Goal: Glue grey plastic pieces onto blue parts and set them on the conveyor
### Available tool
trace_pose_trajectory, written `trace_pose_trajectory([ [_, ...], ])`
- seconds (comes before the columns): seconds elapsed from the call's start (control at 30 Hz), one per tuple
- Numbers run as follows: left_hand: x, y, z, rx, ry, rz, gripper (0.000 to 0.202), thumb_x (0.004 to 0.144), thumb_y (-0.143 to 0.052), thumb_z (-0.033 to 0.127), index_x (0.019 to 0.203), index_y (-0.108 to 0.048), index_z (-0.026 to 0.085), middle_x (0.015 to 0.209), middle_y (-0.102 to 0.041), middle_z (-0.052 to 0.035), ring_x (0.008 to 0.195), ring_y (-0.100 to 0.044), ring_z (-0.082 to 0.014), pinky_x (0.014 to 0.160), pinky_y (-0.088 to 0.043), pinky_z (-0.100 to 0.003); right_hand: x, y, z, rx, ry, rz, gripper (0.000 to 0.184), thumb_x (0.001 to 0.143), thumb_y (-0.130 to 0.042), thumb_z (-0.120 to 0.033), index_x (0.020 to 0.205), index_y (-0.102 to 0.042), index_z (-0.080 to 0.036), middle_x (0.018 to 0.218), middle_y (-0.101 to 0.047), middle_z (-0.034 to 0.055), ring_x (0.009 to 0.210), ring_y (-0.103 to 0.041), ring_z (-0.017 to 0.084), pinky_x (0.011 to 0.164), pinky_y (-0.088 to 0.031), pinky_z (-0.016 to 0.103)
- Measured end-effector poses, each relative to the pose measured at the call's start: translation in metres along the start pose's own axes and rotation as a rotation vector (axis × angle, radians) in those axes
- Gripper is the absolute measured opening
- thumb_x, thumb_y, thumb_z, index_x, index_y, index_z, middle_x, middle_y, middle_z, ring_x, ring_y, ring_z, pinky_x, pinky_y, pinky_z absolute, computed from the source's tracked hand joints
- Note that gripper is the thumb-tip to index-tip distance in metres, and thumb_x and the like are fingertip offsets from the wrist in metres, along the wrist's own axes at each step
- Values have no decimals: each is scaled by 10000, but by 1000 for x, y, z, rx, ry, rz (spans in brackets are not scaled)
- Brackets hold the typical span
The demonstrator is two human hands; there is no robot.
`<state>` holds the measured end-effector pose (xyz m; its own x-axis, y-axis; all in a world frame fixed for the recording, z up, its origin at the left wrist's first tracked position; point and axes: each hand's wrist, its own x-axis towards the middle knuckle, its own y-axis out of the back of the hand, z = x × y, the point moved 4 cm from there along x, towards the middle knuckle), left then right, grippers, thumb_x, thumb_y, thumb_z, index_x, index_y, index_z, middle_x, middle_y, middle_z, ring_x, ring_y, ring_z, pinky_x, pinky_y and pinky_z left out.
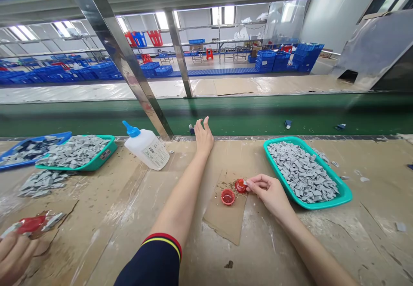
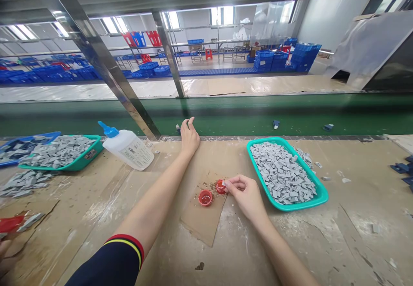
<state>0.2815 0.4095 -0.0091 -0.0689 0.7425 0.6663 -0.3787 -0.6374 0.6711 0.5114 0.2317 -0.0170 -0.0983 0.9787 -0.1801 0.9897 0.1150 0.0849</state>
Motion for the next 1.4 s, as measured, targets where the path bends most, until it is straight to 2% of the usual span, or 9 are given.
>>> trace_pose_trajectory([
  [0.13, 0, -1, 0, 9, -8, -5, 668, 753, -314, -58, 1396, -281, 117, 1308, -347, -223, 1268, -341, -325, 1022, -300, -523, 0, -2, 0, 9, 7, -7, 294, 746, -702, -457, 756, -637, -170, 734, -731, 89, 735, -679, 236, 612, -479, 296],
  [0.27, 0, -1, 0, 27, -12, 1, 654, 755, -322, -58, 1390, -293, 97, 1283, -360, -221, 1247, -361, -316, 1033, -299, -483, 0, 0, -1, -4, 8, 7, 295, 756, -692, -459, 768, -636, -169, 727, -727, 81, 709, -661, 219, 563, -430, 272],
  [0.47, 0, -3, -1, 55, -11, -4, 664, 741, -326, -67, 1380, -298, 112, 1260, -384, -214, 1213, -400, -308, 998, -346, -467, -3, 3, -4, 39, -53, -2, 352, 735, -697, -501, 787, -639, -157, 725, -717, 74, 646, -588, 170, 538, -352, 250],
  [0.63, 1, -5, -4, 77, -9, -20, 566, 755, -350, -48, 1299, -395, 103, 1216, -431, -218, 1171, -437, -317, 952, -391, -457, -5, 3, -4, 77, -92, -16, 379, 715, -713, -514, 795, -645, -149, 722, -709, 71, 592, -499, 132, 542, -321, 248],
  [0.77, 0, -6, -6, 90, -14, -32, 424, 783, -371, -17, 1166, -502, 108, 1178, -459, -211, 1127, -469, -319, 900, -428, -438, -6, 2, -4, 152, -126, -49, 372, 706, -731, -496, 795, -654, -143, 713, -697, 59, 563, -444, 108, 541, -307, 242],
  [0.97, 1, -6, -9, 99, -16, -41, 353, 781, -391, -13, 1066, -550, 121, 1136, -475, -200, 1080, -494, -313, 858, -451, -427, -7, 3, -6, 221, -142, -63, 346, 699, -749, -459, 779, -661, -133, 696, -687, 52, 579, -462, 107, 552, -316, 235],
  [1.4, 2, -4, -10, 123, 10, -60, 349, 796, -387, 5, 1070, -553, 145, 1118, -480, -178, 1045, -509, -311, 801, -479, -407, -5, 3, -5, 182, -77, -74, 355, 721, -721, -482, 789, -652, -140, 721, -704, 72, 610, -520, 136, 552, -326, 245],
])
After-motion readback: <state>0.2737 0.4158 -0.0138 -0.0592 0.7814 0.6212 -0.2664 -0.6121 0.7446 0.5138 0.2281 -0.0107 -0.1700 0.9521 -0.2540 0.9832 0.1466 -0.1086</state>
